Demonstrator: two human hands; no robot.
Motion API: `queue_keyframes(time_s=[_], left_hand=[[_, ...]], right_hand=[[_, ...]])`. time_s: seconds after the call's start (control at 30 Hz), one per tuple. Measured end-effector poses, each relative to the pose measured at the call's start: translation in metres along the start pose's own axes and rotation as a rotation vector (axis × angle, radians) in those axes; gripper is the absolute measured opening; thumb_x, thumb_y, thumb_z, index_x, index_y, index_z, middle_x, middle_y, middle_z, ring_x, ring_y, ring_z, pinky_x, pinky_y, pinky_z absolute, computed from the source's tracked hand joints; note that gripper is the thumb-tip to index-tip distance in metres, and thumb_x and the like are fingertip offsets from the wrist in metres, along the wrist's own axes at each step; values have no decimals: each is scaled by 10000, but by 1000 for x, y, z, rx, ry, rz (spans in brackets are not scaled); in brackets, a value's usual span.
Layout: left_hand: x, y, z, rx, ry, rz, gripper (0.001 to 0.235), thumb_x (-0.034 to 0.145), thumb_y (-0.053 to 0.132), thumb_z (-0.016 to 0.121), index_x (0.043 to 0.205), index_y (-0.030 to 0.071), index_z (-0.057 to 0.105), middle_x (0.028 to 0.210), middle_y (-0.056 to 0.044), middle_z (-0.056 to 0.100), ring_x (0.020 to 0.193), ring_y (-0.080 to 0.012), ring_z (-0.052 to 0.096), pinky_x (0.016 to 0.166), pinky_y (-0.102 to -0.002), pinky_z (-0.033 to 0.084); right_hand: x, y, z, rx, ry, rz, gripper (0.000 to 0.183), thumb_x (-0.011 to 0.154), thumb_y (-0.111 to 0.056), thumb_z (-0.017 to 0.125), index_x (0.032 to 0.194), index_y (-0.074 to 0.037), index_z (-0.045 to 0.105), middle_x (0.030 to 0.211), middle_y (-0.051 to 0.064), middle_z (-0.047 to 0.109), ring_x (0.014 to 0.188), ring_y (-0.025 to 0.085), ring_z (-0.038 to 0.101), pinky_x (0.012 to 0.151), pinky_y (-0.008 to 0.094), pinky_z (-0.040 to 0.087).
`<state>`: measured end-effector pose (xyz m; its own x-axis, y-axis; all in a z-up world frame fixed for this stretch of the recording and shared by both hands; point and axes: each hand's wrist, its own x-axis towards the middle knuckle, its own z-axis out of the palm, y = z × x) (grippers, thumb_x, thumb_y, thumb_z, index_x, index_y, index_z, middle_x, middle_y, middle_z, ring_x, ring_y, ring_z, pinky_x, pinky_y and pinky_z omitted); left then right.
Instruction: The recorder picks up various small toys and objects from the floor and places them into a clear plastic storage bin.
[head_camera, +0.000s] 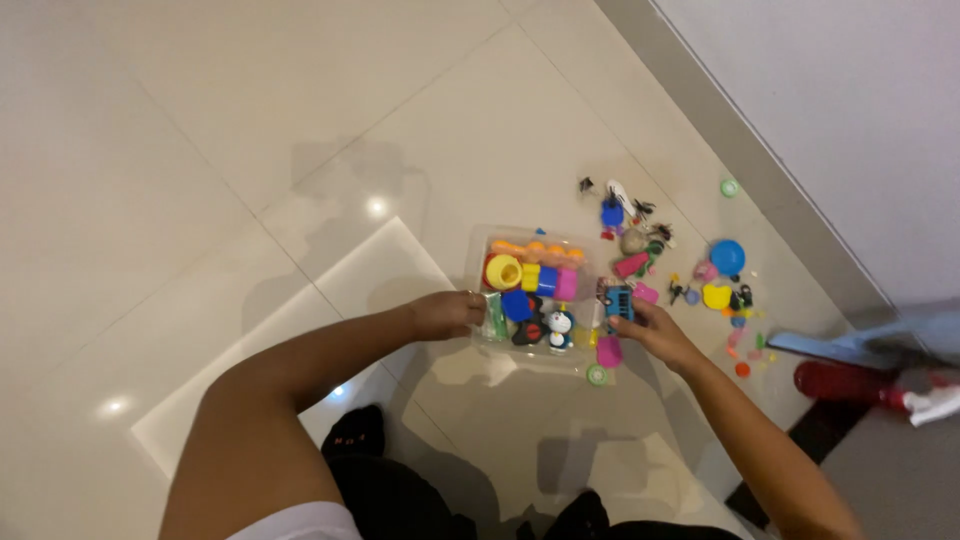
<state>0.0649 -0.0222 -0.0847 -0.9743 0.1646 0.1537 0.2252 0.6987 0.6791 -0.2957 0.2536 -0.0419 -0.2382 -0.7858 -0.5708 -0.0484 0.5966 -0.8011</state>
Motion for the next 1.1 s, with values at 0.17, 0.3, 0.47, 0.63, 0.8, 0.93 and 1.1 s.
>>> queue_keyframes(time_s=[0.17, 0.3, 0.47, 0.63, 0.8, 0.93, 1.1], left_hand=[[13, -8, -2, 67, -25, 33, 174, 801, 97, 724, 959, 49, 671, 1133, -127, 652, 1119, -323, 610, 958, -411, 514], [34, -16, -6, 113, -49, -82, 141, 834, 104, 704, 959, 46, 676, 1139, -136, 650, 1092, -335, 619, 929, -408, 529], [57, 3, -36, 49, 18, -161, 252, 757, -3, 641, 990, 70, 706, 1141, -121, 655, 1081, -339, 616, 922, -426, 522], [51, 12, -51, 64, -43, -286, 326, 804, -48, 579, 1061, 103, 712, 1197, -66, 662, 1135, -298, 628, 969, -416, 521], [40, 19, -51, 23, 68, -217, 374, 795, -53, 575, 1135, 67, 671, 1331, -114, 599, 1146, -332, 610, 946, -434, 511], [40, 15, -41, 47, 15, -214, 384, 821, -46, 552, 1169, 68, 668, 1380, -89, 593, 1175, -308, 618, 968, -410, 528], [46, 19, -30, 154, -174, -249, 541, 744, -53, 552, 1267, 59, 630, 1517, -120, 465, 1254, -326, 571, 931, -413, 526]], right_hand=[[-21, -19, 21, -65, -27, -108, 353, 926, -264, 766, 1200, -62, 674, 1024, -19, 648, 960, 92, 594, 852, 293, 510], [-28, -50, 23, -200, 152, -81, 362, 884, -289, 770, 1170, -83, 688, 992, -12, 709, 883, 102, 657, 793, 286, 543], [-26, -48, 16, -225, 267, -80, 372, 882, -286, 805, 1150, -58, 684, 979, 13, 697, 865, 105, 643, 769, 289, 535], [-26, -54, 22, -155, 236, -101, 429, 844, -274, 804, 1199, -83, 656, 968, -5, 688, 824, 88, 632, 746, 268, 530], [-20, -51, 38, -229, 192, -84, 419, 846, -260, 837, 1173, -54, 674, 892, 47, 666, 786, 112, 602, 722, 284, 519], [-12, -78, 65, -434, 128, -196, 478, 807, -282, 859, 1170, -49, 654, 954, 17, 668, 807, 100, 645, 737, 279, 550], [13, -82, 91, -209, -2, -145, 478, 792, -288, 844, 1140, -16, 661, 963, 41, 685, 811, 91, 681, 726, 257, 558]])
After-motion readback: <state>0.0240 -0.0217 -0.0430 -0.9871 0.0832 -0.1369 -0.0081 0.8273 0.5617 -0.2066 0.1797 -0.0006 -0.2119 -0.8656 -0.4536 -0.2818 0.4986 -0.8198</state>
